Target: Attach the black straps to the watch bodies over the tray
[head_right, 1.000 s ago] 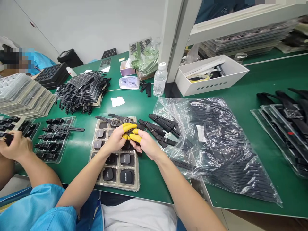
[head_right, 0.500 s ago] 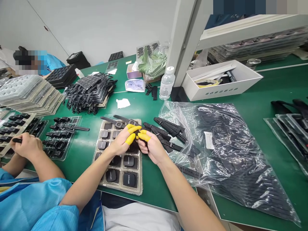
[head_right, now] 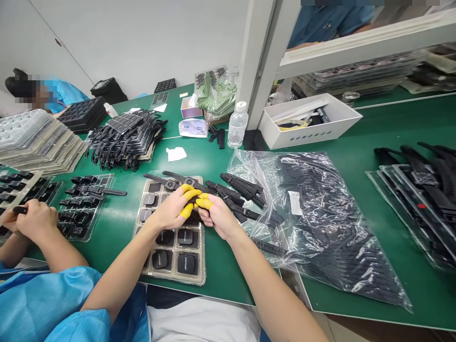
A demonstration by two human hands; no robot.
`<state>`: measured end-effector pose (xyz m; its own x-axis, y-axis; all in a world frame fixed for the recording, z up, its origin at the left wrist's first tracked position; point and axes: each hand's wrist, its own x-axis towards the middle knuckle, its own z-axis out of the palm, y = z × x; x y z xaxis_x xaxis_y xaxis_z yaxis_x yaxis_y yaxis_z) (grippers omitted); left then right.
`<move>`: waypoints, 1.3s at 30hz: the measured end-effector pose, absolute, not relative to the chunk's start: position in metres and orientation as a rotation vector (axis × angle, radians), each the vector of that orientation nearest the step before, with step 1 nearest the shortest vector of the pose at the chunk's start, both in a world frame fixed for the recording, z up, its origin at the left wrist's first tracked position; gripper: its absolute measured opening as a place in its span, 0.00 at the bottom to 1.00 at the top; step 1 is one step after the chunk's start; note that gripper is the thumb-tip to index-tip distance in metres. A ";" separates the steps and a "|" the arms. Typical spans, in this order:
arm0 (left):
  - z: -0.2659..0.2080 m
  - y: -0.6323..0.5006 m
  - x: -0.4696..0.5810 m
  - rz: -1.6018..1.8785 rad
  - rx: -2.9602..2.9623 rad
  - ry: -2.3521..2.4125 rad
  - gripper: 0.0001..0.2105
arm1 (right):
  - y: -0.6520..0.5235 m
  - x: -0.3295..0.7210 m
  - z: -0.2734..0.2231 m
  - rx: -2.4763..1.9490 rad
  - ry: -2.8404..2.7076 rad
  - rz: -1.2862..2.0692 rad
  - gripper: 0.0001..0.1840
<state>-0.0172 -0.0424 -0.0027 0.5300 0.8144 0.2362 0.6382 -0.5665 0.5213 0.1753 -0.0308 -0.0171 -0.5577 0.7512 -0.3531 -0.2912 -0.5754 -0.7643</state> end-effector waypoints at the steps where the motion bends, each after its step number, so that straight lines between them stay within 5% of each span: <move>1: -0.004 -0.042 -0.017 0.652 2.423 1.204 0.22 | -0.031 0.175 -0.017 -0.901 -0.877 2.153 0.21; 14: -0.004 -0.038 -0.015 0.903 2.156 1.102 0.20 | -0.028 0.174 -0.016 -0.673 -0.751 2.203 0.20; 25: 0.000 -0.040 -0.015 0.534 2.507 1.413 0.20 | -0.025 0.173 -0.020 -0.821 -0.844 2.202 0.16; 30: 0.005 -0.040 -0.015 0.636 2.386 1.278 0.18 | -0.025 0.173 -0.020 -0.785 -0.858 2.193 0.17; 39: 0.041 -0.033 -0.056 0.472 2.365 1.558 0.24 | -0.020 0.188 -0.017 -0.976 -1.805 1.411 0.13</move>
